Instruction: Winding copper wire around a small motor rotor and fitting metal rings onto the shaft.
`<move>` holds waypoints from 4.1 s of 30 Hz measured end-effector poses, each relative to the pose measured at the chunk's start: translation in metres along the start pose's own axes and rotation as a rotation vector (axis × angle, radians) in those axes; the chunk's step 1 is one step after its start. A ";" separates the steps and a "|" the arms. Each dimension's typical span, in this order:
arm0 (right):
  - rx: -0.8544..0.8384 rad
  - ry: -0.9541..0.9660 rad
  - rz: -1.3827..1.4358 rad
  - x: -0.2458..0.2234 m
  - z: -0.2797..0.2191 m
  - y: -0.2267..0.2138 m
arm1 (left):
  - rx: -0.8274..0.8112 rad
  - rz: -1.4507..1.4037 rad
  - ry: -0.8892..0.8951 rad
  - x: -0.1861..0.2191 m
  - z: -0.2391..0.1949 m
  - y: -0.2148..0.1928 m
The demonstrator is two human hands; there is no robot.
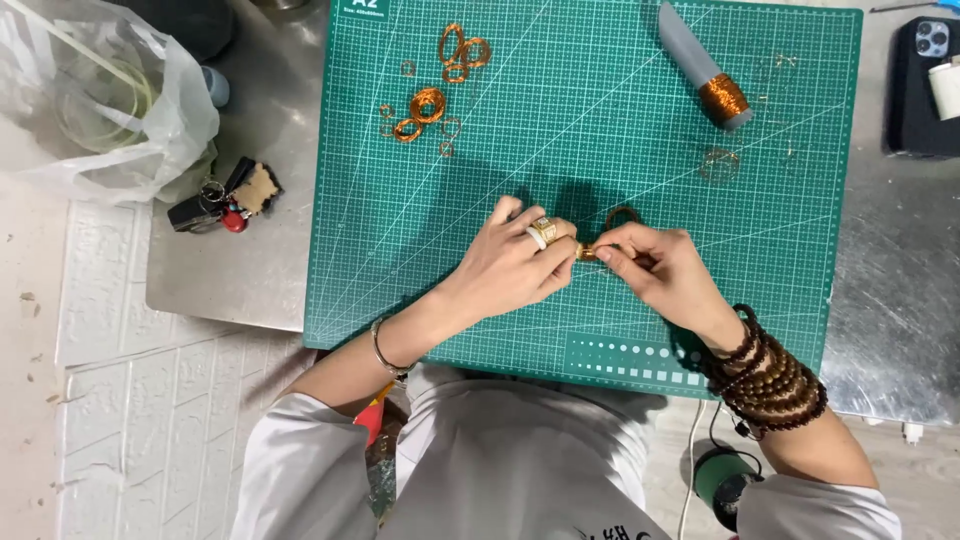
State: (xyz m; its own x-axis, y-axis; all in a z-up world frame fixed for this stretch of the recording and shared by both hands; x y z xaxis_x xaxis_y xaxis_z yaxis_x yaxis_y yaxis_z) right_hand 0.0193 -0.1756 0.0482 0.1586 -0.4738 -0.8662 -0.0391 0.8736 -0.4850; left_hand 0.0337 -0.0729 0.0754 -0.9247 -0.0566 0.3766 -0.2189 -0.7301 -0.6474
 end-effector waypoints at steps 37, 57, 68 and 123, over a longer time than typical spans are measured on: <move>0.065 0.158 0.216 0.020 -0.002 0.004 | 0.097 -0.114 -0.016 0.001 0.003 -0.007; 0.118 0.205 0.231 0.035 -0.006 -0.007 | 0.037 -0.244 -0.135 -0.012 0.006 -0.016; 0.187 -0.114 -0.286 -0.020 -0.004 -0.016 | 0.027 -0.191 -0.092 -0.007 0.003 -0.013; 0.018 0.068 0.024 0.006 -0.003 0.000 | 0.016 -0.153 -0.052 -0.002 0.004 -0.003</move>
State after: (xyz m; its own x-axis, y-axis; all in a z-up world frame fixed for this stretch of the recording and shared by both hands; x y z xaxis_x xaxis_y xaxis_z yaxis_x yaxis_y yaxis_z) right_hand 0.0177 -0.1790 0.0427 0.0903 -0.4586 -0.8841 -0.0238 0.8864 -0.4622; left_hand 0.0377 -0.0733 0.0786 -0.8634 0.0205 0.5041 -0.3503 -0.7433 -0.5699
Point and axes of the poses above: each hand's wrist, its own z-axis towards the middle knuckle, its own y-axis out of the palm, x = y × z, the point moved 10 cm from there along z, towards the middle knuckle, and after that the axes turned 10 degrees about -z, right-handed, at the moved point
